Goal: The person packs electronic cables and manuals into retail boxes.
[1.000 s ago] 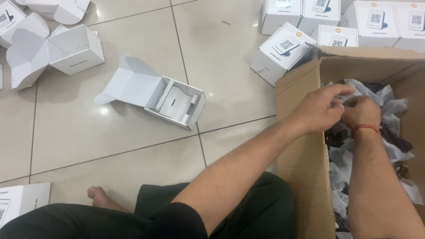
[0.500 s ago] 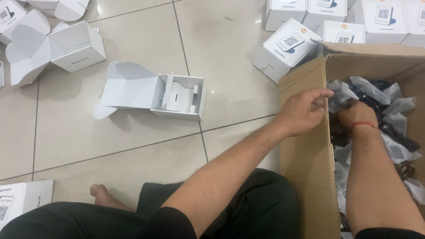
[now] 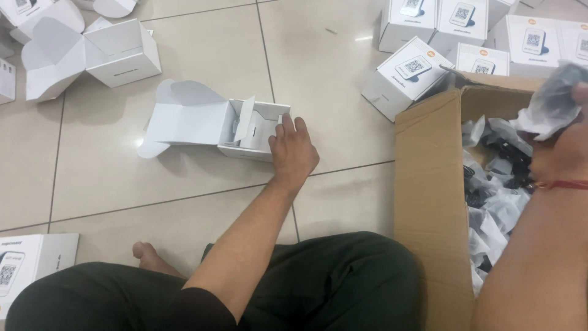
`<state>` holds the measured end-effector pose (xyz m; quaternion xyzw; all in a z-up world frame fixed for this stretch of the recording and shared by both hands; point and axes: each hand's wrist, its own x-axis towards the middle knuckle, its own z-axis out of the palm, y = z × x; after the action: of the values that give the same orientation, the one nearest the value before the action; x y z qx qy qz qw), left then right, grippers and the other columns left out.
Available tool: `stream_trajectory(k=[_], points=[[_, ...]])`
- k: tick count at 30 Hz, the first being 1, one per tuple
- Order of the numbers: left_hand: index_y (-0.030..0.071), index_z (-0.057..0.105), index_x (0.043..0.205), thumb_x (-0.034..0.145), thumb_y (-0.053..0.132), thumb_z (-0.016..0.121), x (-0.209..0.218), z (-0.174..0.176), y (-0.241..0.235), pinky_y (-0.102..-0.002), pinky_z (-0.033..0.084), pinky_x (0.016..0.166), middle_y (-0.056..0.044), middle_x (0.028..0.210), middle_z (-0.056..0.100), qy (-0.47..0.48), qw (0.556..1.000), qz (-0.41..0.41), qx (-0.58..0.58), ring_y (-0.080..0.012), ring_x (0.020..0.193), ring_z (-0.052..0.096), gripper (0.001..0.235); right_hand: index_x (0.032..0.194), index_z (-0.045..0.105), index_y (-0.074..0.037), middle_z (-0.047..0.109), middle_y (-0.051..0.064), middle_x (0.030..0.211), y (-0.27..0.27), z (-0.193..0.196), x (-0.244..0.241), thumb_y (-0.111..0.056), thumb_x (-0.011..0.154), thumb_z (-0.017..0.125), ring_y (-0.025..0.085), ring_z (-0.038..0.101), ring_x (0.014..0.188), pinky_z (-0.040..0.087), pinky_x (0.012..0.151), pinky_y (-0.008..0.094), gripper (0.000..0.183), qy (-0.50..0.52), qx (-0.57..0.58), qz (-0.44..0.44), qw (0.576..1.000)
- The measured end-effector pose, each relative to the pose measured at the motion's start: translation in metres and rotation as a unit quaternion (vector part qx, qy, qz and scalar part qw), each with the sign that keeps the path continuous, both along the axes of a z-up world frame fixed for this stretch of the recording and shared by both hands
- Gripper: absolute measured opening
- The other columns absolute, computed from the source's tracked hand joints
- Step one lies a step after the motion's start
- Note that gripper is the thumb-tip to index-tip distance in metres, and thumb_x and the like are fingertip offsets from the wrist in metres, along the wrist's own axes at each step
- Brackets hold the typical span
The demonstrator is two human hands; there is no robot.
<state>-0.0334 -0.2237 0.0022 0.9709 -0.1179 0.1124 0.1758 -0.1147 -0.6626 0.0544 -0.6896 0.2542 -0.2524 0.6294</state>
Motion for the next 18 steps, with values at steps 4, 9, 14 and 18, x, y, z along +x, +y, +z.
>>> stream_trajectory(k=[4, 9, 14, 18], points=[[-0.003, 0.053, 0.131, 0.076, 0.008, 0.069, -0.013, 0.005, 0.033, -0.050, 0.054, 0.083, -0.025, 0.138, 0.053, 0.033, 0.998, 0.032, 0.038, -0.0354, 0.107, 0.063, 0.058, 0.119, 0.069, -0.008, 0.066, 0.009, 0.102, 0.110, 0.055, 0.012, -0.042, 0.103, 0.051, 0.025, 0.062, 0.099, 0.050, 0.088, 0.044, 0.042, -0.182, 0.273, 0.120, 0.937], [-0.004, 0.044, 0.143, 0.081, 0.010, 0.066, -0.022, 0.026, 0.087, -0.046, 0.060, 0.076, -0.025, 0.137, 0.052, 0.098, 0.992, 0.076, 0.001, -0.0354, 0.097, 0.070, 0.068, 0.098, 0.062, -0.006, 0.061, 0.008, 0.093, 0.235, 0.057, 0.040, -0.039, 0.097, 0.054, 0.021, 0.055, 0.083, 0.042, 0.074, 0.037, 0.035, -0.250, 0.407, 0.263, 0.838], [-0.004, 0.059, 0.121, 0.084, 0.020, 0.069, -0.015, 0.016, 0.160, -0.049, 0.058, 0.087, -0.026, 0.121, 0.056, 0.217, 0.969, 0.115, -0.035, -0.0398, 0.101, 0.068, 0.045, 0.102, 0.066, -0.007, 0.064, 0.008, 0.089, 0.337, 0.002, 0.052, -0.041, 0.091, 0.055, 0.019, 0.057, 0.079, 0.044, 0.070, 0.036, 0.038, -0.150, 0.568, 0.331, 0.738], [-0.001, 0.066, 0.112, 0.083, 0.015, 0.067, -0.043, 0.015, 0.201, -0.050, 0.056, 0.091, -0.024, 0.114, 0.061, 0.231, 0.972, 0.045, -0.011, -0.0418, 0.102, 0.067, 0.034, 0.097, 0.065, -0.006, 0.065, 0.010, 0.088, 0.386, -0.016, 0.047, -0.040, 0.090, 0.055, 0.022, 0.057, 0.079, 0.045, 0.069, 0.038, 0.037, -0.088, 0.570, 0.351, 0.737]])
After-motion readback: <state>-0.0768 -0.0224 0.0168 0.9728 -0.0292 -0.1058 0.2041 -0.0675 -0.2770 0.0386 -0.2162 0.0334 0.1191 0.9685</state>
